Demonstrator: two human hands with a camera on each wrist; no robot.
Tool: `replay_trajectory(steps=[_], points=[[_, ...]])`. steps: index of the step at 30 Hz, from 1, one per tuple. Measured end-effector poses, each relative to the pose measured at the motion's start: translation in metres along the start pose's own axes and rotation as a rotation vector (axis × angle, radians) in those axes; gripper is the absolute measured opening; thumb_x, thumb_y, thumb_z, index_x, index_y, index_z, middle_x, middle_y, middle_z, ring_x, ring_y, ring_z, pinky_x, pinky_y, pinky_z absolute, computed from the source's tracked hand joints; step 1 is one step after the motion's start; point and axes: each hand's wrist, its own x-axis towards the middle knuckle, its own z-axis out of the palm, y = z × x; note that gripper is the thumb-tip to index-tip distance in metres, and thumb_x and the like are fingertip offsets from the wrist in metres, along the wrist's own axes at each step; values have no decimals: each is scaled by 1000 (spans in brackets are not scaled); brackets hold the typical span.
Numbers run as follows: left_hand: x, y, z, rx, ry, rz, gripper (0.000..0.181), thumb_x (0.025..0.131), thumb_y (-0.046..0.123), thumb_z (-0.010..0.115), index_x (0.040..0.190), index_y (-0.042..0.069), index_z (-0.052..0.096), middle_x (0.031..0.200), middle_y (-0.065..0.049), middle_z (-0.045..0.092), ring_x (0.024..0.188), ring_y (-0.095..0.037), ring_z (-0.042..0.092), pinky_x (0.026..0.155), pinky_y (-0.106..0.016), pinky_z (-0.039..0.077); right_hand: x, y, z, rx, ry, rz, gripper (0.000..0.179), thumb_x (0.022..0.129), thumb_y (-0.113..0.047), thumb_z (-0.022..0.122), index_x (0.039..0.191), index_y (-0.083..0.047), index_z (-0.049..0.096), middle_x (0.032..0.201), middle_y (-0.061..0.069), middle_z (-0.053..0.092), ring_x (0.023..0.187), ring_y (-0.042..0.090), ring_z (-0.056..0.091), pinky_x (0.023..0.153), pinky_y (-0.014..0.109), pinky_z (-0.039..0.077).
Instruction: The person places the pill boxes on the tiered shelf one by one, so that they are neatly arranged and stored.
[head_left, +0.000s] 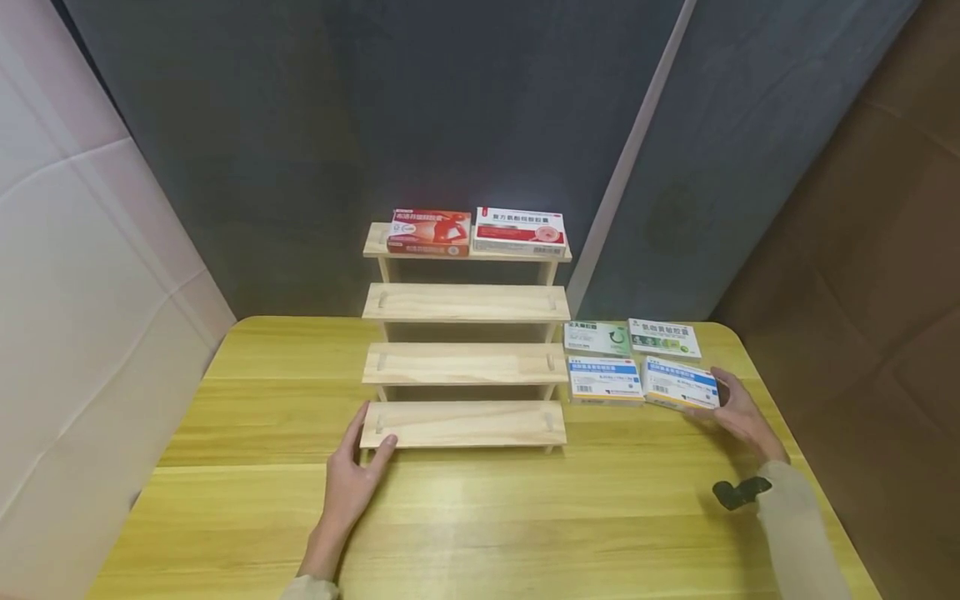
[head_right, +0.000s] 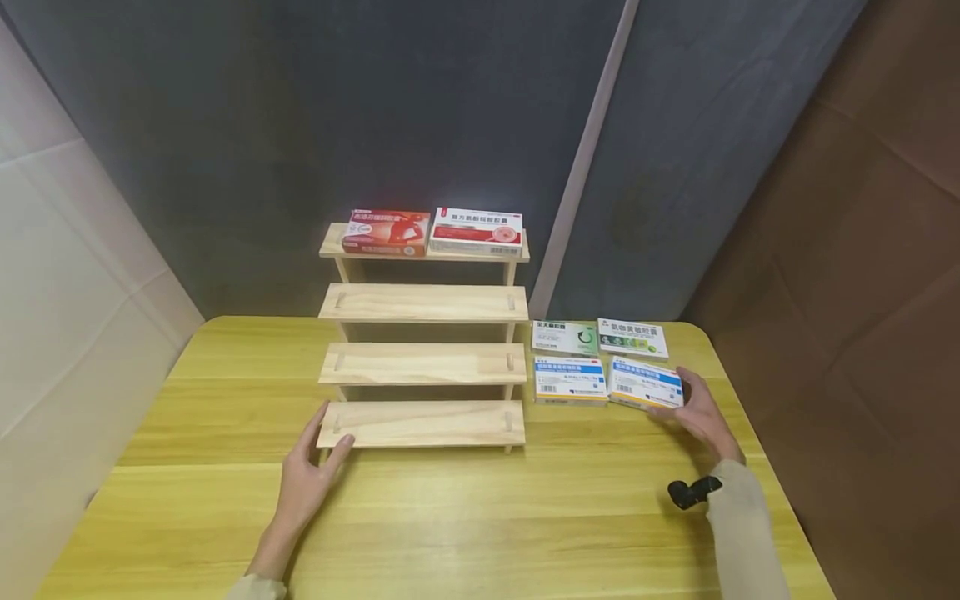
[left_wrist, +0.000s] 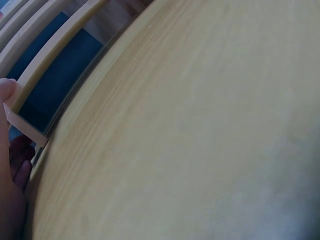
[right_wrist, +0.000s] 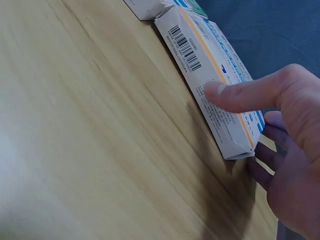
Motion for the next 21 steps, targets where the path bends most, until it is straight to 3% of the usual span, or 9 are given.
replay_trajectory(steps=[8, 9, 11, 15, 16, 21], points=[[0, 0, 0, 11, 3, 2, 70, 97, 23, 71, 158, 16, 37, 155, -20, 46, 146, -32, 40, 107, 2, 25, -4, 2, 1, 38, 8, 15, 112, 81, -5, 81, 159, 6, 2, 160, 40, 15, 147, 56, 24, 122, 65, 22], [1, -1, 0, 13, 5, 1, 70, 97, 23, 71, 158, 16, 37, 155, -20, 46, 146, -32, 40, 107, 2, 24, -5, 2, 0, 32, 11, 13, 111, 82, -6, 81, 160, 5, 2, 161, 39, 16, 147, 55, 24, 124, 55, 26], [1, -1, 0, 17, 8, -2, 70, 97, 23, 71, 158, 16, 37, 155, -19, 47, 146, -31, 40, 107, 2, 24, -7, 2, 0, 30, 19, 1, 109, 82, -6, 81, 160, 5, 5, 161, 38, 16, 148, 55, 24, 124, 54, 27], [0, -1, 0, 19, 11, -7, 70, 96, 24, 72, 158, 18, 38, 156, -17, 46, 146, -29, 40, 108, 1, 24, -12, 4, -3, 33, 36, -33, 104, 84, -6, 80, 158, 8, 9, 161, 38, 17, 147, 57, 23, 122, 55, 30], [0, 0, 0, 20, 10, -6, 71, 96, 24, 72, 158, 18, 38, 156, -17, 46, 146, -29, 40, 108, 1, 24, -14, 4, -3, 36, 39, -35, 103, 84, -5, 80, 158, 9, 9, 161, 38, 17, 146, 57, 23, 119, 65, 26], [0, 0, 0, 18, 0, -1, 70, 97, 25, 71, 158, 19, 37, 155, -17, 47, 146, -29, 40, 109, 0, 24, -19, 7, -4, 30, 66, -40, 98, 84, -5, 80, 156, 11, 14, 159, 38, 22, 143, 57, 29, 116, 63, 31]])
